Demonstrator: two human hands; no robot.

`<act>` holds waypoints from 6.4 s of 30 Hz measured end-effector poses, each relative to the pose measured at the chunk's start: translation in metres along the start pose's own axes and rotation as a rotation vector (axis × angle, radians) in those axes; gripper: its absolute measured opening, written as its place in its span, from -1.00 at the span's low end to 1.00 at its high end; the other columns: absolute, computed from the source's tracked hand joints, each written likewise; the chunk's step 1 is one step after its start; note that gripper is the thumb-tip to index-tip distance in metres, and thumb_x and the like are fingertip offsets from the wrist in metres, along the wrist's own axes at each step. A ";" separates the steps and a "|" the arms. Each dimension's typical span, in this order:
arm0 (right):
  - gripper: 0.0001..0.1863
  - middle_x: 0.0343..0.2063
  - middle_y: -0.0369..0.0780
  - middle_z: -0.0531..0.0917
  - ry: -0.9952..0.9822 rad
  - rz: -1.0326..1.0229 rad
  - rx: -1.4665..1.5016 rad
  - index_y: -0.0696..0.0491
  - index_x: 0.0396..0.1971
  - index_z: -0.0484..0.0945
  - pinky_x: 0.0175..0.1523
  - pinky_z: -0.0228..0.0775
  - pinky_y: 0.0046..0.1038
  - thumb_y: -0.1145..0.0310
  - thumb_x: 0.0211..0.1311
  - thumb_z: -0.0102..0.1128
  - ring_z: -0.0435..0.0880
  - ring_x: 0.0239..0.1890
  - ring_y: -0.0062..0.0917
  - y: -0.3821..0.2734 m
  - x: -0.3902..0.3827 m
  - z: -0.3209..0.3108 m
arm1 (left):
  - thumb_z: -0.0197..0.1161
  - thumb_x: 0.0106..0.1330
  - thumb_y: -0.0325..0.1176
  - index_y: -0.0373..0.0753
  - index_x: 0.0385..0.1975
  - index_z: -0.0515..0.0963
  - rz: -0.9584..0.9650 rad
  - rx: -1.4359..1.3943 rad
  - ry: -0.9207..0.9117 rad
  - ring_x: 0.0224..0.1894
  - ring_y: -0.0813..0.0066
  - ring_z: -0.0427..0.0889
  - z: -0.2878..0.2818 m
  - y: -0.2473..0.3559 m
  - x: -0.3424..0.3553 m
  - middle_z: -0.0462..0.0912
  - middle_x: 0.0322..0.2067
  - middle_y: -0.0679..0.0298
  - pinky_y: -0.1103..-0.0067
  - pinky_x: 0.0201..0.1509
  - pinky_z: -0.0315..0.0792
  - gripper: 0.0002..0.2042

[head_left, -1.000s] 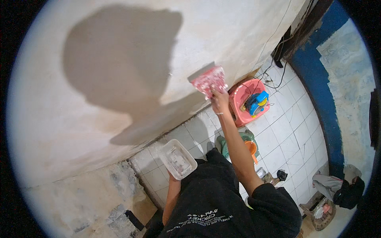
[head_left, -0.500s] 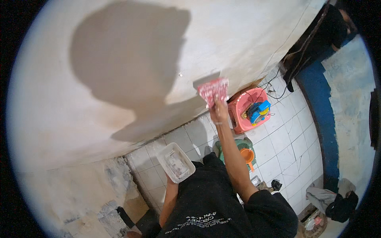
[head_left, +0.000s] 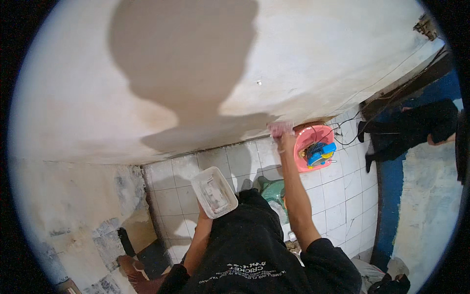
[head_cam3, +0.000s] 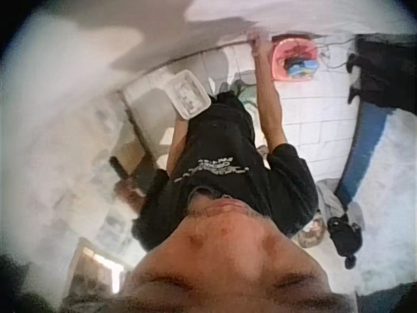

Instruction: The person applies a white substance to a wall using a pink spreader and refills the spreader from a plastic container.

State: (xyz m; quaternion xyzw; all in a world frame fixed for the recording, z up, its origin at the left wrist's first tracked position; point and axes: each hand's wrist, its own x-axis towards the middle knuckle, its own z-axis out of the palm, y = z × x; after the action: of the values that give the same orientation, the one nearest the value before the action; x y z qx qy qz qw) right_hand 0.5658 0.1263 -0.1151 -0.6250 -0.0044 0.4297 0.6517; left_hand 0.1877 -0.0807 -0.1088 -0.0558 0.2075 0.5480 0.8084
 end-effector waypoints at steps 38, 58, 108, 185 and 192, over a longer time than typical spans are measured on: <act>-0.90 -0.43 -0.28 0.58 -0.250 -0.339 0.065 0.19 -0.31 0.50 -0.34 0.32 -0.67 0.49 0.23 0.08 0.50 -0.44 -0.70 -0.173 -0.255 -0.029 | -0.05 0.26 0.17 -0.21 0.31 0.10 -0.377 -0.010 -0.144 0.24 0.03 0.28 0.153 0.000 0.037 0.20 0.26 0.00 0.10 0.30 0.19 -0.27; -0.81 -0.60 0.14 0.54 -0.245 -0.650 -1.233 0.24 -0.42 0.39 -0.42 0.34 -0.05 0.44 0.05 0.15 0.54 -0.51 0.08 -0.069 -0.367 0.035 | -0.25 0.36 0.04 -0.28 0.24 0.20 -0.672 -0.216 -0.526 0.21 0.09 0.33 0.123 -0.020 0.079 0.34 0.16 -0.01 0.25 0.31 0.21 -0.41; -0.63 -0.53 0.03 0.58 -0.498 -0.315 -1.298 0.18 -0.11 0.33 -0.36 0.40 -0.13 0.46 0.07 0.16 0.59 -0.46 -0.03 -0.096 -0.347 -0.366 | -0.20 0.35 0.09 -0.29 0.16 0.32 -0.392 0.112 0.264 0.05 0.10 0.50 0.007 -0.350 -0.147 0.47 0.06 0.03 0.24 0.15 0.41 -0.40; -0.85 -0.44 -0.17 0.54 -0.148 -0.070 -1.408 0.03 -0.35 0.60 -0.39 0.49 -0.28 0.45 0.07 0.09 0.60 -0.39 -0.27 0.342 -0.142 -0.474 | -0.24 0.29 0.31 -0.31 0.19 0.26 -0.997 1.147 0.745 -0.01 0.15 0.52 -0.298 -0.261 0.121 0.45 0.06 0.03 0.22 0.05 0.47 -0.24; -0.61 -0.34 -0.15 0.55 -0.191 -0.036 -1.325 -0.09 -0.14 0.59 -0.30 0.53 -0.27 0.51 -0.02 0.05 0.60 -0.30 -0.25 0.347 -0.126 -0.461 | -0.16 0.28 0.29 -0.29 0.16 0.31 -1.082 0.966 0.677 -0.04 0.21 0.54 -0.332 -0.217 0.092 0.50 0.01 0.08 0.28 0.01 0.50 -0.27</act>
State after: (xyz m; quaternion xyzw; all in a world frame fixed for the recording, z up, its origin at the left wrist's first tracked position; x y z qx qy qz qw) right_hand 0.5439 -0.3707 -0.4331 -0.8523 -0.3353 0.3786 0.1338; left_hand 0.3226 -0.1926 -0.4765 0.0441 0.6002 -0.1170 0.7900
